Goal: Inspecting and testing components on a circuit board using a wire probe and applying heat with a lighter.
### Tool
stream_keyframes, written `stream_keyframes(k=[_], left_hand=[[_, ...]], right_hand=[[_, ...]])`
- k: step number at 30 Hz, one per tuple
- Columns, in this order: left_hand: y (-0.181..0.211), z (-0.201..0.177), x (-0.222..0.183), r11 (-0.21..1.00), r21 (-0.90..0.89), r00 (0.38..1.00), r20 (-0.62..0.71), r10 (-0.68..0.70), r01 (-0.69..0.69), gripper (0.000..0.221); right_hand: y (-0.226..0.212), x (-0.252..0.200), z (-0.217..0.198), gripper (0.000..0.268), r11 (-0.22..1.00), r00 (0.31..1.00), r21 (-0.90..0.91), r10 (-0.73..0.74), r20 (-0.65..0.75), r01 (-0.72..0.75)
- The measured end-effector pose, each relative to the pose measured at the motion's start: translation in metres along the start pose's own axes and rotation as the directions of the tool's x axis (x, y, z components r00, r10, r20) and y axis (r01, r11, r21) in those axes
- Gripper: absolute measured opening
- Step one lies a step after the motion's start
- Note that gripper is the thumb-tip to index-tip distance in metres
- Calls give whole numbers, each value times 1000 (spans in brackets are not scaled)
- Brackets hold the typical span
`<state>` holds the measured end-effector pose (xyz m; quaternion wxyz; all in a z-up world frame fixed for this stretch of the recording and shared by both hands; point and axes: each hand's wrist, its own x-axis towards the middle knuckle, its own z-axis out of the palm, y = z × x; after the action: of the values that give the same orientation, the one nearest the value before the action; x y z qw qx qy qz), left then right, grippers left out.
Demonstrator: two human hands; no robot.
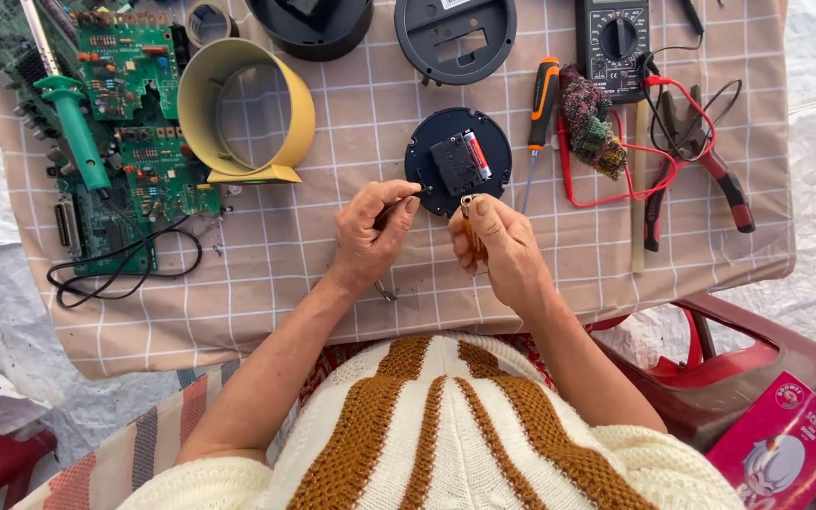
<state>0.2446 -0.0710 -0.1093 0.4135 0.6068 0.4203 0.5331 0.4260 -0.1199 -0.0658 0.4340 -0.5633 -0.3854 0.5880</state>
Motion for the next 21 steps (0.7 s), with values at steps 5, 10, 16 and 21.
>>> stream_keyframes(k=[5, 10, 16, 21], left_hand=[[-1, 3, -3, 999, -26, 999, 45, 26, -25, 10], [-2, 2, -4, 998, -43, 997, 58, 58, -56, 9], [-5, 3, -3, 996, -49, 996, 56, 73, -70, 11], [-6, 3, -3, 993, -70, 993, 63, 102, -97, 11]], right_hand=[[7, 4, 8, 66, 960, 982, 212, 189, -9, -183], [9, 9, 12, 65, 916, 952, 276, 306, -19, -290], [11, 11, 11, 63, 917, 943, 231, 332, 11, -326], [8, 11, 11, 63, 914, 941, 231, 338, 16, -333]])
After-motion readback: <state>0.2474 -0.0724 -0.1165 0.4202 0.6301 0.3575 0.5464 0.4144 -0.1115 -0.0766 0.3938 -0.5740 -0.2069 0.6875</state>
